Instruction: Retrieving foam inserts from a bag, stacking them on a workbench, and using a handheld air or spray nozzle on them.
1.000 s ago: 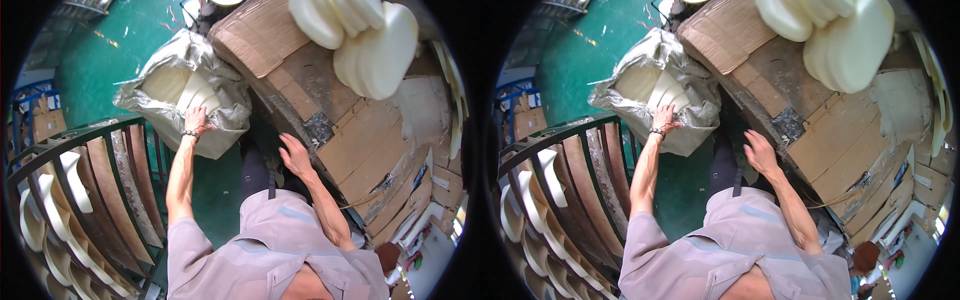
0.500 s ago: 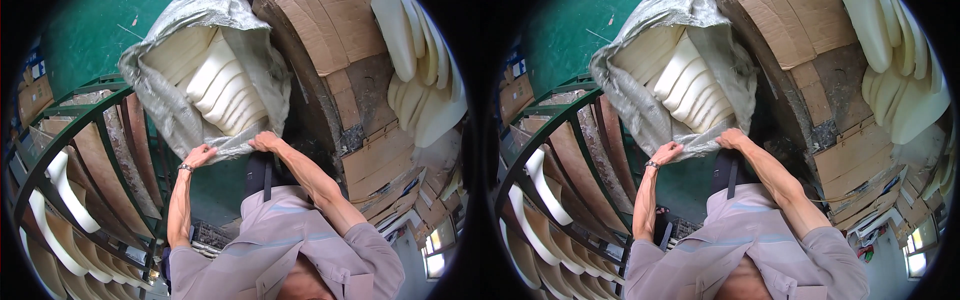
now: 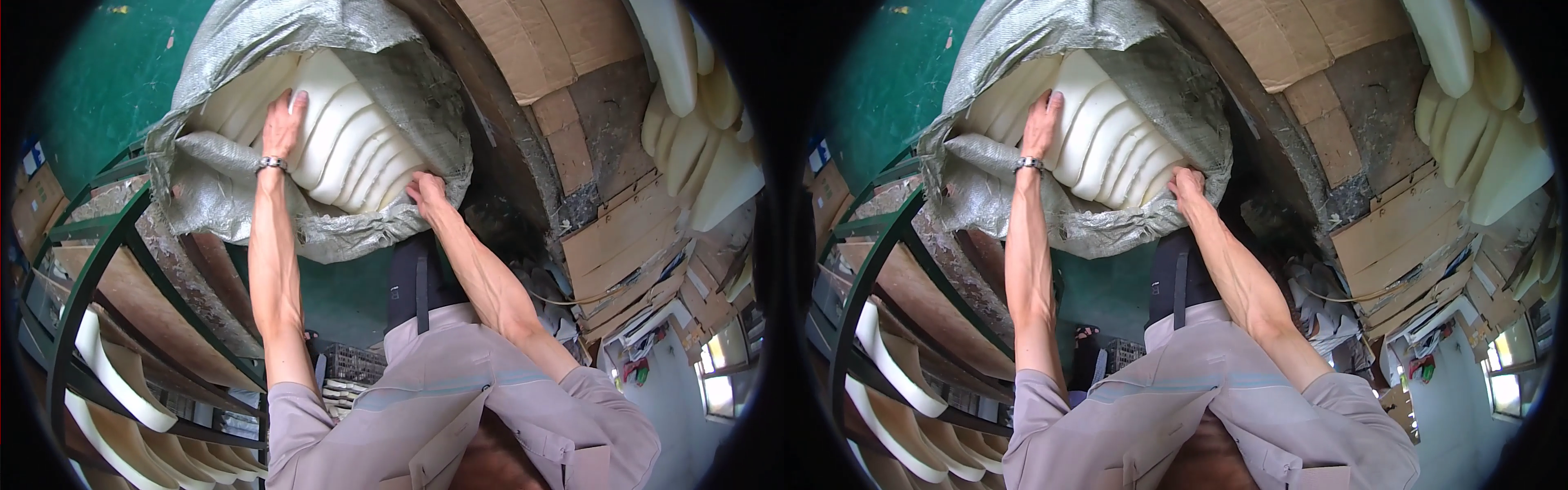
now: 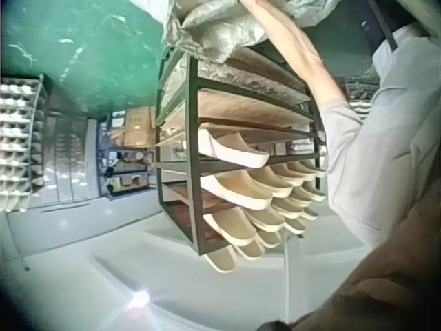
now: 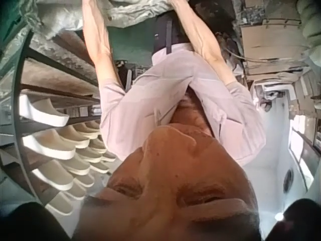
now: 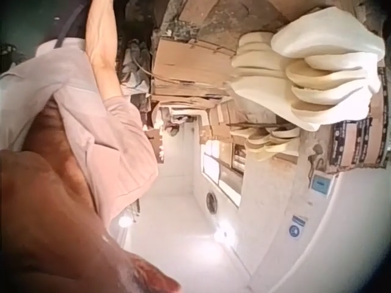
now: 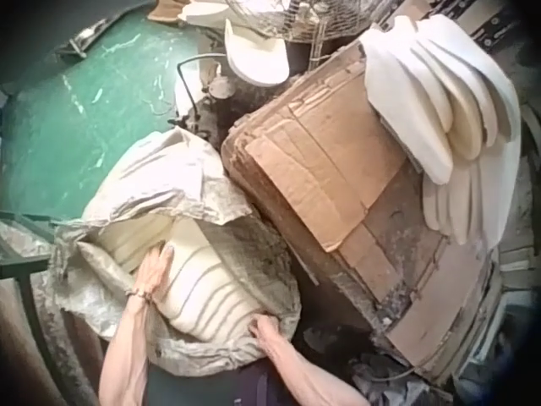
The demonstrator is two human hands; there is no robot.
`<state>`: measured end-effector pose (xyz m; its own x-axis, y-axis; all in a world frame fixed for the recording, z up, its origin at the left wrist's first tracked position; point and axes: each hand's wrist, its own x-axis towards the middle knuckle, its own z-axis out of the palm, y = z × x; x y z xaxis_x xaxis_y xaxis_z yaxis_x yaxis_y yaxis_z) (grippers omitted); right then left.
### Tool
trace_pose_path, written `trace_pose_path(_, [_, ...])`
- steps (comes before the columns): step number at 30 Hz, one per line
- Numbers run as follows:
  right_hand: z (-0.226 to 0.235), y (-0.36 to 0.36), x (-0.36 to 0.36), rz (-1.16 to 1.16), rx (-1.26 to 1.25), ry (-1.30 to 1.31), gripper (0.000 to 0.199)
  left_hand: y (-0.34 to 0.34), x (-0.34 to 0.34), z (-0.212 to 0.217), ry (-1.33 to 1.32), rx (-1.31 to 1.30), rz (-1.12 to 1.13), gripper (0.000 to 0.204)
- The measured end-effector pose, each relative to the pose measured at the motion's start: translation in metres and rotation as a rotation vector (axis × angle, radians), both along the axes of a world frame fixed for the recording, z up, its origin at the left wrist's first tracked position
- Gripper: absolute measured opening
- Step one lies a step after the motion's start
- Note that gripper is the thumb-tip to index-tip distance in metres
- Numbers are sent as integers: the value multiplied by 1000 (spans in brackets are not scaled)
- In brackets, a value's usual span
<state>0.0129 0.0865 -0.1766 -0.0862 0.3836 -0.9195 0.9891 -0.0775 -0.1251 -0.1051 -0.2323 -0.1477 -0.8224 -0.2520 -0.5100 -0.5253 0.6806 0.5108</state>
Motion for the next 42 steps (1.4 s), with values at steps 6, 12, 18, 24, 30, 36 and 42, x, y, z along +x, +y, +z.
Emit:
trace_pose_path(6, [-7, 13, 7, -359, -463, -39, 31, -20, -3, -14, -157, 404, 118, 105])
trace_pose_path(12, [-14, 22, 9, -545, -661, 144, 39, 11, 6, -9, -107, 403, 11, 113])
trace_pose_path(18, [54, 39, 25, -338, -731, 195, 47, 50, -2, 95, -298, 139, -113, 115])
trace_pose_path(24, [137, 56, 80, -297, -932, 153, 46, 102, 17, 236, -482, -171, -82, 120])
trace_pose_path(30, [195, 103, 115, -157, -1118, 235, 50, 161, 116, 370, -373, -264, 131, 117])
trace_pose_path(36, [261, 164, 114, -2, -1148, 536, 58, 242, 235, 469, 119, -305, 228, 109])
trace_pose_path(42, [344, 250, 104, 107, -1057, 1029, 50, 315, 323, 509, 829, 85, 177, 113])
